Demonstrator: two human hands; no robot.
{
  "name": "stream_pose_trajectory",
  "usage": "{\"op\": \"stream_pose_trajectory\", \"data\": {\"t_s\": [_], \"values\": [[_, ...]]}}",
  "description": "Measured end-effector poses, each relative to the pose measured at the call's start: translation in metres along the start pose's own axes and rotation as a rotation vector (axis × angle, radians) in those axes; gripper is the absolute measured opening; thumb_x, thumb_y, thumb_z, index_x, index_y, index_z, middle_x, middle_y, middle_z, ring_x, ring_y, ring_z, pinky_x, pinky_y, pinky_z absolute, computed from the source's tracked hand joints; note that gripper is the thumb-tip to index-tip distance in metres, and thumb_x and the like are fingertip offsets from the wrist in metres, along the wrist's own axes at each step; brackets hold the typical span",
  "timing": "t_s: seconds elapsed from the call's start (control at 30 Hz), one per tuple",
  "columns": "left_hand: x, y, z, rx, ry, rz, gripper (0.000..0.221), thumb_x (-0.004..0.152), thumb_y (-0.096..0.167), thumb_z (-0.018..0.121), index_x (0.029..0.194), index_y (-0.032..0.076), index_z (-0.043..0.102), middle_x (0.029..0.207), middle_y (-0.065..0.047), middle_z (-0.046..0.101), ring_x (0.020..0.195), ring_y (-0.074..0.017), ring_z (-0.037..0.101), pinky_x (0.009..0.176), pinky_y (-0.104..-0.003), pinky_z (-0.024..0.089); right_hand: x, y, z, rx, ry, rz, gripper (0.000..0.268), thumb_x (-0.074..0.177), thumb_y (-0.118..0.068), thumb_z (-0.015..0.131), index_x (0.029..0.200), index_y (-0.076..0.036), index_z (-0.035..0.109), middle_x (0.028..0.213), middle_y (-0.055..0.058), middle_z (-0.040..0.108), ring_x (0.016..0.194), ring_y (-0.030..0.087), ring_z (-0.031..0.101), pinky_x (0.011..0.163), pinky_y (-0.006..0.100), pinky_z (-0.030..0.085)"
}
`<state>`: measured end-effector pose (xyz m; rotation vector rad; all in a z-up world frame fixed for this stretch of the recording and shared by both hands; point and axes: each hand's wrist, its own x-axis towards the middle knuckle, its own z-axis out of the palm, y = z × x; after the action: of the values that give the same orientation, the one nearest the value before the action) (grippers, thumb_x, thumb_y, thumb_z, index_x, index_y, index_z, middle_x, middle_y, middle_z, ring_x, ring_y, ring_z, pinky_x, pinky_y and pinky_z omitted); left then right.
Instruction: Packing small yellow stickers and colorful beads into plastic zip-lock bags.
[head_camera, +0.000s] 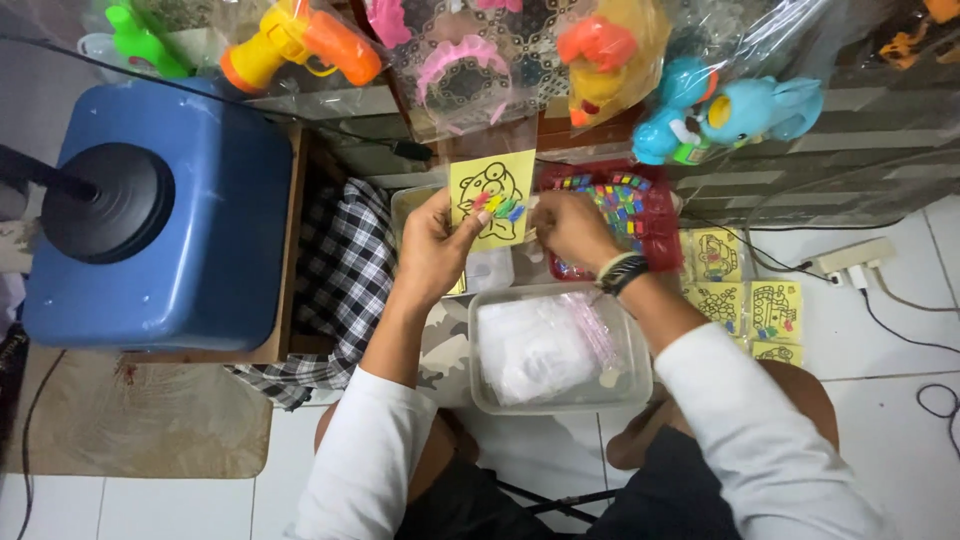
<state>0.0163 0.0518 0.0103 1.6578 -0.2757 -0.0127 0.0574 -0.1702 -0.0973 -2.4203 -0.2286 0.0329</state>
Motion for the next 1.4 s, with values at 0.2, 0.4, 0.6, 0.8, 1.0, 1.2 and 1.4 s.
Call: {"op": "stream_pose_trajectory", "data": {"t_s": [0.2, 0.4, 0.6, 0.8, 1.0, 1.2, 1.4], "values": [[0.000, 0.002, 0.008, 0.048, -0.012, 0.010, 0.011, 0.092, 0.001, 0.073, 0.102, 0.000, 0.070, 0.077, -0.005, 0.067, 0.073, -0.0121, 0.055, 0.073, -0.028, 0.052, -0.019, 0.000, -0.038, 0.484, 0.180, 0.016, 0.002, 0.096, -0.001, 0.064, 0.096, -0.001, 0.062, 0.083, 0.018, 0.074, 0.077, 0.020, 0.072, 0.067, 0.031, 0.058], [0.002, -0.007, 0.014, 0.017, 0.031, 0.011, 0.010, 0.095, 0.002, 0.072, 0.105, 0.000, 0.069, 0.080, -0.005, 0.067, 0.076, -0.0107, 0.057, 0.074, -0.028, 0.054, -0.003, 0.007, -0.018, 0.788, 0.160, 0.018, 0.009, 0.096, -0.002, 0.069, 0.102, 0.000, 0.063, 0.083, 0.011, 0.072, 0.077, 0.015, 0.072, 0.066, 0.026, 0.062], [0.004, -0.014, 0.009, 0.040, 0.031, 0.010, 0.009, 0.095, 0.002, 0.072, 0.104, -0.001, 0.069, 0.081, -0.008, 0.070, 0.075, -0.0117, 0.059, 0.073, -0.030, 0.055, 0.007, 0.042, 0.031, 0.264, 0.175, 0.052, 0.006, 0.092, -0.018, 0.074, 0.098, -0.017, 0.075, 0.084, 0.006, 0.077, 0.088, 0.029, 0.075, 0.078, 0.040, 0.057], [0.002, -0.004, 0.009, 0.041, 0.013, 0.021, 0.010, 0.095, 0.001, 0.071, 0.104, -0.001, 0.068, 0.081, -0.008, 0.067, 0.077, -0.0134, 0.057, 0.074, -0.031, 0.054, 0.007, 0.038, 0.043, 0.261, 0.126, 0.065, 0.007, 0.090, -0.016, 0.074, 0.095, -0.017, 0.077, 0.084, 0.007, 0.077, 0.087, 0.031, 0.075, 0.077, 0.039, 0.058], [0.000, 0.000, 0.010, 0.071, 0.009, 0.036, 0.009, 0.094, 0.003, 0.072, 0.102, 0.001, 0.069, 0.080, -0.008, 0.069, 0.077, -0.0123, 0.058, 0.073, -0.032, 0.055, 0.007, 0.029, 0.039, 0.227, 0.104, 0.078, 0.013, 0.085, -0.011, 0.071, 0.097, -0.015, 0.073, 0.085, 0.013, 0.077, 0.090, 0.037, 0.074, 0.079, 0.047, 0.058], [-0.001, 0.000, 0.010, 0.067, 0.018, 0.035, 0.007, 0.094, 0.002, 0.072, 0.100, 0.000, 0.069, 0.079, -0.007, 0.069, 0.076, -0.0124, 0.056, 0.075, -0.031, 0.053, 0.003, 0.025, 0.035, 0.270, 0.112, 0.027, 0.011, 0.090, -0.008, 0.066, 0.098, -0.008, 0.073, 0.085, 0.020, 0.075, 0.088, 0.042, 0.073, 0.076, 0.047, 0.056], [0.000, -0.004, 0.008, 0.108, 0.022, 0.050, 0.009, 0.094, 0.003, 0.073, 0.102, 0.001, 0.070, 0.080, -0.008, 0.071, 0.077, -0.0122, 0.058, 0.075, -0.033, 0.055, 0.008, 0.036, 0.045, 0.294, 0.122, 0.051, 0.008, 0.089, -0.009, 0.070, 0.094, -0.011, 0.076, 0.081, 0.014, 0.076, 0.084, 0.037, 0.074, 0.073, 0.043, 0.057]]}}
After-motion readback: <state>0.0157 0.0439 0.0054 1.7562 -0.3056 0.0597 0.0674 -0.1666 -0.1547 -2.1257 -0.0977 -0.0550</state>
